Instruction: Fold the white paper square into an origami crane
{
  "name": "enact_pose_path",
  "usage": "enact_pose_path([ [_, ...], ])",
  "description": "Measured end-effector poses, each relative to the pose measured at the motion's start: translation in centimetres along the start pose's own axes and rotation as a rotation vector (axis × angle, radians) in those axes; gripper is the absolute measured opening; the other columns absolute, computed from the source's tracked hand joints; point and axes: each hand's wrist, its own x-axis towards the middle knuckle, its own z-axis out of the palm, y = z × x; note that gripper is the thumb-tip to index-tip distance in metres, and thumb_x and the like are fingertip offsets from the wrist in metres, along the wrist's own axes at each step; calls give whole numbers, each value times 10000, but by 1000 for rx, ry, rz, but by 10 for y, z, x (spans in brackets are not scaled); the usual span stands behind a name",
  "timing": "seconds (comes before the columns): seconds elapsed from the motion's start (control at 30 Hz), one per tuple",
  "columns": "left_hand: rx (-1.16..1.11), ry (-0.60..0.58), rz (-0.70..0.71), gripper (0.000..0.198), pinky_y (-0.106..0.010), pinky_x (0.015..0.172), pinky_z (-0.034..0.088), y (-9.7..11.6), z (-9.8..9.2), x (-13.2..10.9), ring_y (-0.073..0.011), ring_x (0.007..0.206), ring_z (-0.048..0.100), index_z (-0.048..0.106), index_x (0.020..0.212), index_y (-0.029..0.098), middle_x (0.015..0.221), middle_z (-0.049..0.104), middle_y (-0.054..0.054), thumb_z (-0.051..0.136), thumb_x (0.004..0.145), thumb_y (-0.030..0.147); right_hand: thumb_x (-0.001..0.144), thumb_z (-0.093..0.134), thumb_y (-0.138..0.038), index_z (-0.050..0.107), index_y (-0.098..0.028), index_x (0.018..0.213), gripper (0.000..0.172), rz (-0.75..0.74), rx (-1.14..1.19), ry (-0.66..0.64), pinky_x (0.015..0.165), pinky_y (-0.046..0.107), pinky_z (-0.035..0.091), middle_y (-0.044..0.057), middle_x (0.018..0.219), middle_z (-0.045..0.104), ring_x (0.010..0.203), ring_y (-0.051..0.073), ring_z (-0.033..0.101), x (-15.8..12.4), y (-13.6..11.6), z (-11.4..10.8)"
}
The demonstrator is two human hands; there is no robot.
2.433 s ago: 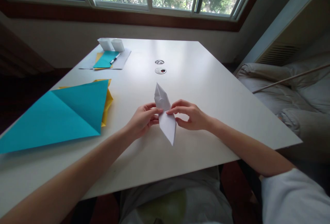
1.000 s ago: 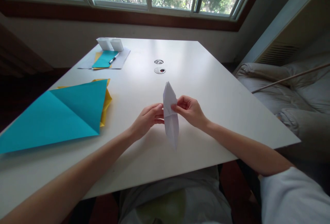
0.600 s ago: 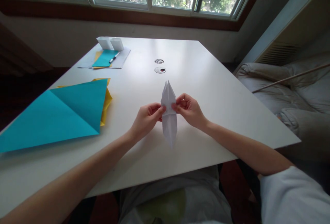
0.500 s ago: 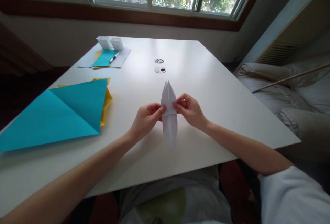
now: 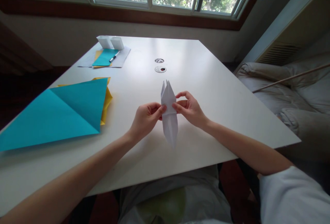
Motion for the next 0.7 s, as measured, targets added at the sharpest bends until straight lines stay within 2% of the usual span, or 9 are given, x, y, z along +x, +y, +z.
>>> enact_pose_path([
  [0.07, -1, 20, 8, 283, -236, 567, 501, 1, 0, 0, -145, 605, 598, 665, 737, 130, 662, 650, -30, 658, 707, 412, 657, 712, -378, 486, -182, 985, 444, 43, -39, -42, 590, 278, 540, 8, 752, 659, 697, 154, 645, 1, 0, -2],
  [0.17, 22, 21, 27, 281, -239, 573, 498, 2, -1, 0, -153, 621, 606, 668, 752, 127, 678, 660, -41, 642, 727, 405, 656, 707, -383, 591, -135, 873, 349, 65, -75, -78, 569, 249, 533, 40, 788, 657, 705, 146, 633, 3, 1, -5],
  [0.23, 7, -8, 20, 296, -246, 591, 501, 3, -2, 0, -160, 645, 615, 683, 808, 131, 711, 672, -49, 636, 732, 412, 668, 693, -395, 618, -126, 816, 316, 60, -81, -63, 565, 244, 530, 42, 776, 657, 689, 137, 627, 4, 1, -6],
  [0.37, -66, -80, -35, 351, -261, 625, 507, 4, -2, 0, -179, 709, 631, 688, 905, 140, 791, 693, -66, 687, 680, 410, 667, 690, -406, 637, -131, 828, 323, 50, -84, -30, 568, 250, 532, 38, 765, 665, 680, 136, 628, 5, 1, -7],
  [0.5, -74, -41, -60, 323, -258, 610, 507, 2, -2, 1, -165, 666, 625, 694, 847, 131, 737, 688, -56, 721, 647, 383, 668, 693, -389, 641, -136, 848, 316, 59, -53, -41, 591, 261, 542, 41, 790, 671, 709, 144, 635, 5, 2, -7],
  [0.7, -83, -13, -87, 259, -237, 588, 507, 0, -1, 2, -143, 627, 615, 672, 755, 126, 702, 678, -43, 707, 668, 368, 677, 692, -355, 640, -148, 856, 278, 53, -17, -67, 620, 267, 548, 34, 819, 671, 734, 141, 637, 5, 5, -6],
])
